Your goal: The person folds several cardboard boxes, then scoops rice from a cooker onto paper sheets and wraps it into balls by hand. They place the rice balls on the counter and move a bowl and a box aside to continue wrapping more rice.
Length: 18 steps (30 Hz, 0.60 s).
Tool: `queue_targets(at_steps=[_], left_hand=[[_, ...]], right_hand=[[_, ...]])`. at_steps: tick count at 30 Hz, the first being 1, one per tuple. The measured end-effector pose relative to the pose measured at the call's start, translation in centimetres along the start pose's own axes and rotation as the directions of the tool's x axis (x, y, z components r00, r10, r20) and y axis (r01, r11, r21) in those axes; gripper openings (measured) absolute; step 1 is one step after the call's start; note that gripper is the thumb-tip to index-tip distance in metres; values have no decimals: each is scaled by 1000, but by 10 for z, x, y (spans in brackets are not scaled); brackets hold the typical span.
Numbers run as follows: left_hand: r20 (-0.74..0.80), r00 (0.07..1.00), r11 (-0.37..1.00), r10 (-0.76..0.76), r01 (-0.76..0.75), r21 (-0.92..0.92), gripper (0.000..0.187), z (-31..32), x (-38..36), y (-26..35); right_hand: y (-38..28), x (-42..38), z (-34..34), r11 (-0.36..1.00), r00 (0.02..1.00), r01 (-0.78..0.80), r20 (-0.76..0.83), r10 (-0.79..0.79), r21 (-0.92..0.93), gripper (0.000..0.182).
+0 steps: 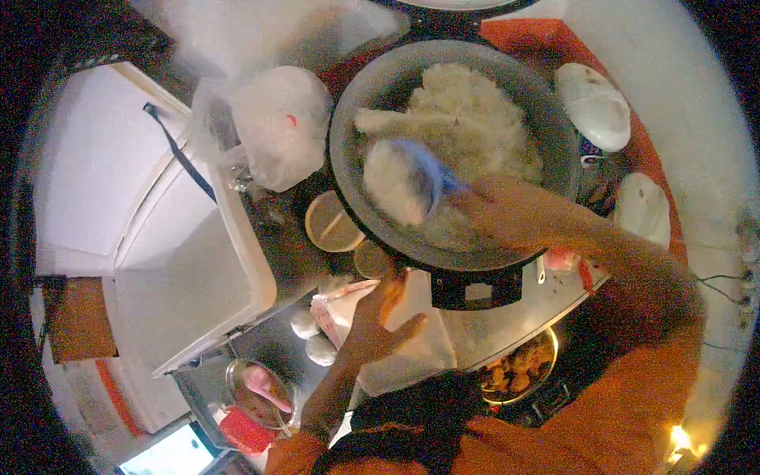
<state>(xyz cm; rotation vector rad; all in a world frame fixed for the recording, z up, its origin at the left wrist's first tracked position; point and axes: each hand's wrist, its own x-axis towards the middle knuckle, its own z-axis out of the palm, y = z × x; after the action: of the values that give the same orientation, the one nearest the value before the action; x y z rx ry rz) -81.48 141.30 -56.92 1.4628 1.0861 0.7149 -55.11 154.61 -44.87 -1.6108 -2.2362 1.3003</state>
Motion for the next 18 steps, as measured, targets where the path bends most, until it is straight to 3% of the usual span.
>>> queue_targets(at_steps=[2,4,6,7,9,10,11,12,13,14,16,17,18], left_hand=[[-81,995,997,51,-55,-48,88,-3,-13,-19],[-154,985,996,80,-87,-35,85,-7,-34,-46],[-134,991,978,25,3,208,78,-12,-70,-82],[-116,993,948,-5,42,316,75,-10,-93,-102],[-132,952,869,-275,305,390,75,4,-136,-146],[-73,989,865,-131,150,478,77,10,-160,-176],[-1,998,697,-69,49,716,89,13,-174,-194],[29,986,650,-167,88,755,98,12,-180,-178],[63,964,599,-257,107,794,106,9,-182,-162],[21,980,580,-199,100,809,112,14,-187,-176],[-39,993,557,-112,96,825,123,22,-192,-201],[-59,994,557,-91,100,825,127,24,-192,-205],[-62,991,580,-119,120,806,131,21,-187,-193]], right_hand=[[-4,-25,-12,955,993,-115,7,118,272,33],[-24,-58,-22,757,936,-329,86,342,565,30],[-36,-88,1,478,852,-337,47,522,811,27],[-35,-101,27,376,804,-208,-61,591,903,23],[-22,-120,84,541,816,-47,-280,506,840,20],[-3,-131,119,746,883,20,-362,299,665,20],[19,-141,152,884,920,135,-387,55,447,20],[37,-151,180,936,915,284,-351,-199,209,21],[33,-148,199,942,981,140,-173,-90,306,23],[28,-144,219,936,1000,-27,14,24,351,25],[6,-110,280,850,884,-459,223,410,257,31],[29,-94,329,929,929,-368,26,370,-39,33],[70,-79,382,950,985,-156,-112,130,-269,38]])
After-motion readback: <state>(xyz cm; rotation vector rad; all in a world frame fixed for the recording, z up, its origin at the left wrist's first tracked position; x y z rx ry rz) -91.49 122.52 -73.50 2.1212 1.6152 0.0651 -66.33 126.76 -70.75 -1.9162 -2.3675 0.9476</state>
